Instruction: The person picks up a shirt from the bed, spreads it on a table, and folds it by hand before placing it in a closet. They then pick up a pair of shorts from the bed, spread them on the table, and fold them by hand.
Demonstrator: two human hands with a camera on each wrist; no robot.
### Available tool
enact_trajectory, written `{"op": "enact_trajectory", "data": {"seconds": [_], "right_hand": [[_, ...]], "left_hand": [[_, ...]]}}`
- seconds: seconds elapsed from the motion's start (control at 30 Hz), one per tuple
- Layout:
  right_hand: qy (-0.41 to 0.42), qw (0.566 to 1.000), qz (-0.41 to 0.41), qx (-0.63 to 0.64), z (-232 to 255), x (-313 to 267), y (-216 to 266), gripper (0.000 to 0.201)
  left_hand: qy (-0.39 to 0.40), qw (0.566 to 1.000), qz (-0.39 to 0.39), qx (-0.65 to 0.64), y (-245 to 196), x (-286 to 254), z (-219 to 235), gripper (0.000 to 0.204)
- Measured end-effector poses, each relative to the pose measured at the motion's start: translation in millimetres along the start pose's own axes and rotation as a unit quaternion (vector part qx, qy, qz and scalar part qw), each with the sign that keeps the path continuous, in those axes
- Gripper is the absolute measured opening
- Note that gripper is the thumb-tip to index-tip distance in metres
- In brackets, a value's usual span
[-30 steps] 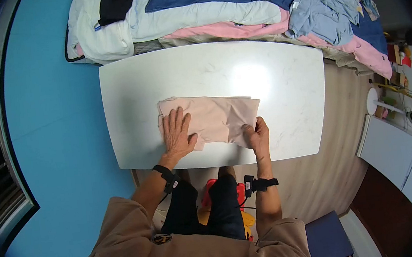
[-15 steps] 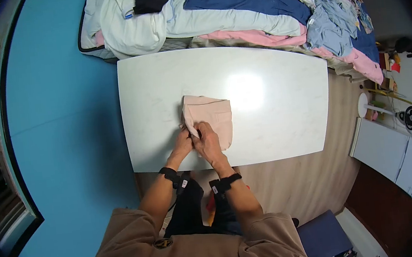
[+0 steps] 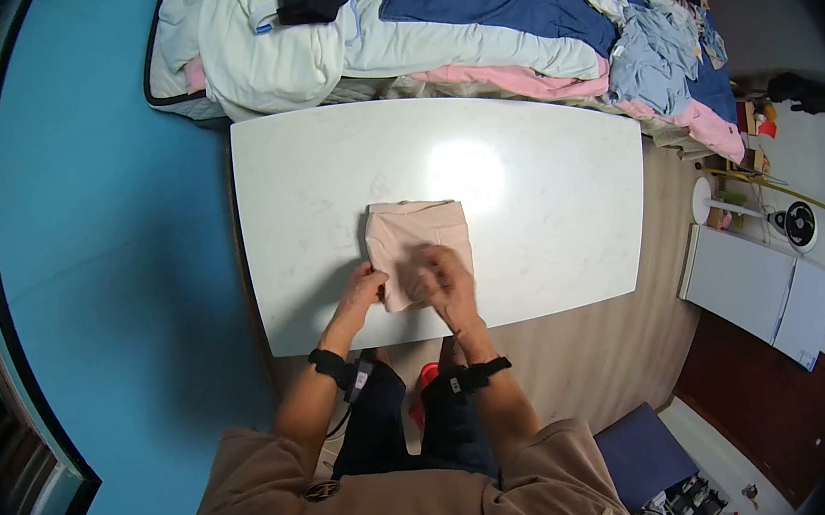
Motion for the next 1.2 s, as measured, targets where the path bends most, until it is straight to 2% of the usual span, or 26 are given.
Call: {"op": "enact_trajectory", "data": {"seconds": [0.03,0.07,0.13,0.17,0.2,0.23,0.27,0.3,0.37,0.43,0.47,0.5,0.57,0.6,0.63,0.67,0.73,0.8,0.83,0.9,0.93,1.03,1.07,1.1,1.17,1.2], "right_hand": [[-0.051,0.994,0.045,-0.081,13,2,4,0.038],[-0.077,0.984,0.063,-0.149,25,5,2,0.044],[-0.108,0.968,0.079,-0.212,34,7,-19,0.050],[-0.126,0.978,-0.029,-0.163,33,7,-39,0.056],[-0.144,0.974,-0.136,-0.111,32,10,-44,0.062],[-0.149,0.973,-0.139,-0.108,33,14,-45,0.062],[-0.123,0.974,-0.182,-0.050,32,19,-47,0.068],[-0.096,0.970,-0.224,0.010,30,24,-47,0.074],[-0.090,0.969,-0.229,0.028,31,26,-54,0.064],[-0.030,0.967,-0.226,0.110,32,28,-41,0.054],[-0.018,0.983,-0.174,0.050,40,25,-30,0.043],[-0.004,0.981,-0.191,0.019,50,24,3,0.039],[-0.009,0.992,-0.062,-0.106,70,7,35,0.037],[-0.021,0.987,-0.013,-0.157,81,-1,69,0.038],[-0.001,0.972,0.115,-0.207,92,-10,80,0.042],[0.043,0.955,0.173,-0.235,104,-24,89,0.046],[0.072,0.934,0.229,-0.264,134,-48,114,0.050],[0.195,0.905,0.273,-0.262,164,-75,126,0.049],[0.183,0.907,0.272,-0.264,183,-86,126,0.049],[0.172,0.889,0.307,-0.294,220,-108,122,0.059],[0.167,0.890,0.300,-0.299,241,-118,120,0.055],[0.158,0.897,0.291,-0.294,308,-146,95,0.051],[0.138,0.903,0.278,-0.296,332,-161,92,0.051],[0.122,0.902,0.276,-0.307,361,-171,91,0.049],[0.096,0.900,0.266,-0.332,422,-190,92,0.046],[0.085,0.910,0.241,-0.327,454,-202,97,0.046]], "left_hand": [[0.000,1.000,-0.001,0.002,1,-5,-4,0.034],[-0.143,0.980,-0.107,0.091,-1,-14,-6,0.036],[-0.377,0.846,-0.279,0.253,-4,-24,-11,0.045],[-0.375,0.845,-0.280,0.259,-1,-24,-12,0.045],[-0.348,0.859,-0.301,0.224,-1,-29,-15,0.046],[-0.320,0.871,-0.320,0.188,-1,-33,-19,0.048],[-0.262,0.912,-0.272,0.161,1,-34,-24,0.049],[-0.261,0.911,-0.272,0.167,8,-27,-26,0.049],[-0.123,0.976,-0.167,0.070,29,-4,-29,0.044],[-0.084,0.990,-0.112,0.032,17,-19,-40,0.049],[-0.047,0.996,-0.072,-0.034,15,-21,-45,0.054],[-0.008,0.995,-0.031,-0.099,12,-25,-50,0.060],[0.027,0.997,-0.043,-0.062,-2,-47,-69,0.072],[0.175,0.971,-0.009,-0.162,-8,-57,-84,0.077],[0.317,0.913,0.031,-0.255,-13,-67,-99,0.083],[0.391,0.865,0.042,-0.313,-16,-76,-114,0.088],[0.345,0.891,0.023,-0.293,-21,-84,-144,0.089],[0.289,0.915,0.041,-0.280,-22,-92,-178,0.079],[0.291,0.918,0.042,-0.268,-22,-99,-196,0.079],[0.155,0.974,0.101,-0.134,-18,-115,-235,0.065],[0.168,0.977,0.084,-0.099,-16,-125,-262,0.050],[0.204,0.977,0.062,0.000,-12,-129,-349,0.042],[0.193,0.927,-0.230,0.226,-9,-160,-373,0.042],[0.208,0.921,-0.224,0.243,0,-153,-397,0.042],[0.271,0.954,-0.045,0.121,17,-112,-444,0.047],[0.283,0.949,-0.044,0.129,19,-94,-472,0.047]]}}
Point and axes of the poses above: each hand's wrist, its own x-axis towards the middle knuckle, its own z-axis out of the back of the hand, y = z × x, the point moved 2 cm from there along x, towards the middle knuckle, and after that the axes turned 12 degrees about z, right-handed, at the moved point
